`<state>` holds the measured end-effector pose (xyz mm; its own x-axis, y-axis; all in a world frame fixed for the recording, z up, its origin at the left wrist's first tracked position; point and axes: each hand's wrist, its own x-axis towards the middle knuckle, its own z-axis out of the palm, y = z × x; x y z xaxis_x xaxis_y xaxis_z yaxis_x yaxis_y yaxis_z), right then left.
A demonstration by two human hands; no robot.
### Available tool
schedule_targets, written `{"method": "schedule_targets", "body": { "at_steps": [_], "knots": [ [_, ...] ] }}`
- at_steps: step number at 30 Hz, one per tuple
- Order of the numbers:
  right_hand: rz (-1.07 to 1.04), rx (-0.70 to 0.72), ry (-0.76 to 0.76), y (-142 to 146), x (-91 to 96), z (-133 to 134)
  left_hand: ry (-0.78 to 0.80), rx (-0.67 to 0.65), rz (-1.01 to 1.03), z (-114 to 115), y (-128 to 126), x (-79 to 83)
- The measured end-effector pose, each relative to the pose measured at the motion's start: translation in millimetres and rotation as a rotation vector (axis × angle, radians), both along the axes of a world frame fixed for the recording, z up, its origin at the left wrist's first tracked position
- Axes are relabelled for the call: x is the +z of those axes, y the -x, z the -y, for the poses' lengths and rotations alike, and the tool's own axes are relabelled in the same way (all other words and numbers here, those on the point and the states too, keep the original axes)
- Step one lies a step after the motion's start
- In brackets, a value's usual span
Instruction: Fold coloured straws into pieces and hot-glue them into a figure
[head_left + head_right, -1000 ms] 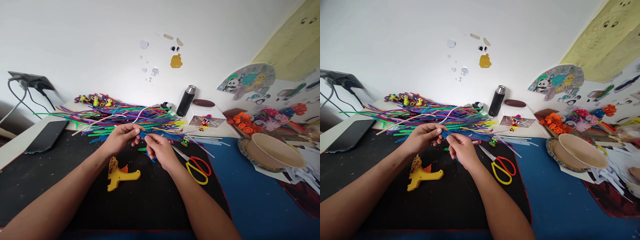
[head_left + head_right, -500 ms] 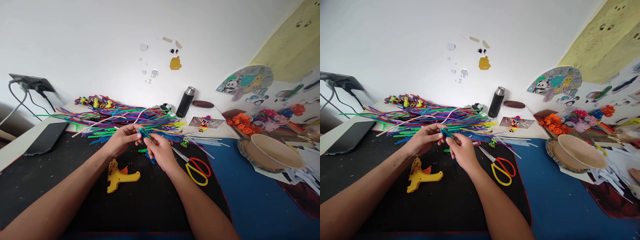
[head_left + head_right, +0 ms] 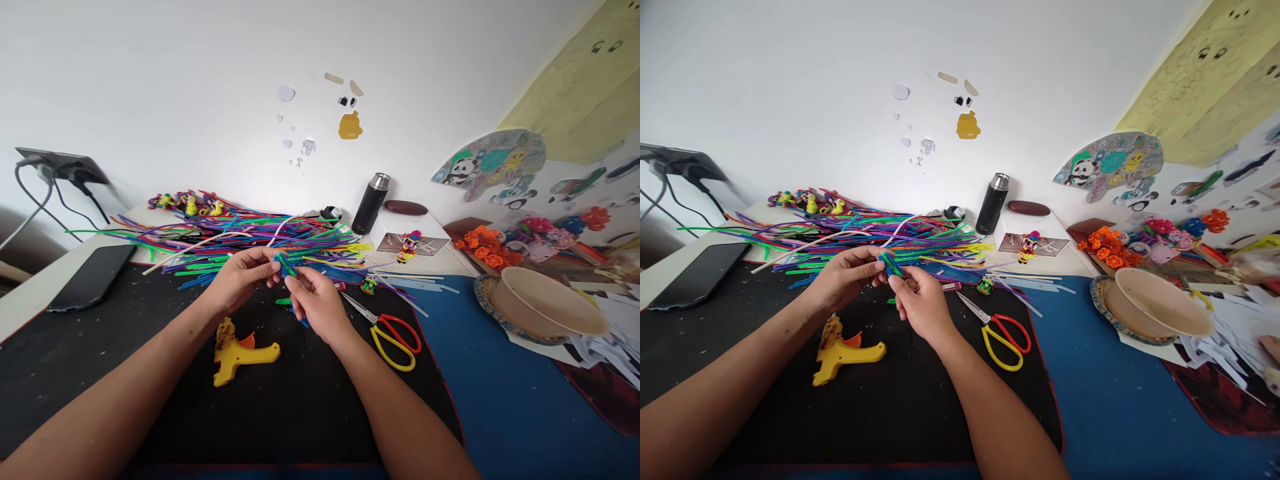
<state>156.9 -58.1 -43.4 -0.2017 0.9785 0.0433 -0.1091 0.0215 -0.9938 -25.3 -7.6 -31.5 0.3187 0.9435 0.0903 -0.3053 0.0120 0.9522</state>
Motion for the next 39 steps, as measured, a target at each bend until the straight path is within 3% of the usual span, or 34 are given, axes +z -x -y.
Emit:
{"method": "schedule_targets", "body": {
  "at_steps": [8,35,39],
  "knots": [
    [0.044,-0.041,-0.022,0,4.1,2,0.058,-0.038,0.023,-1,-1,-1.1],
    [0.217,-0.028,-0.127,1,-4.6,6,0.009,-0.043,-0.048,-1,1,-1.1],
    [0.244,-0.012,-0.122,1,-6.1,7,0.037,0.020,0.004,-5,6,0.8]
  ]
}}
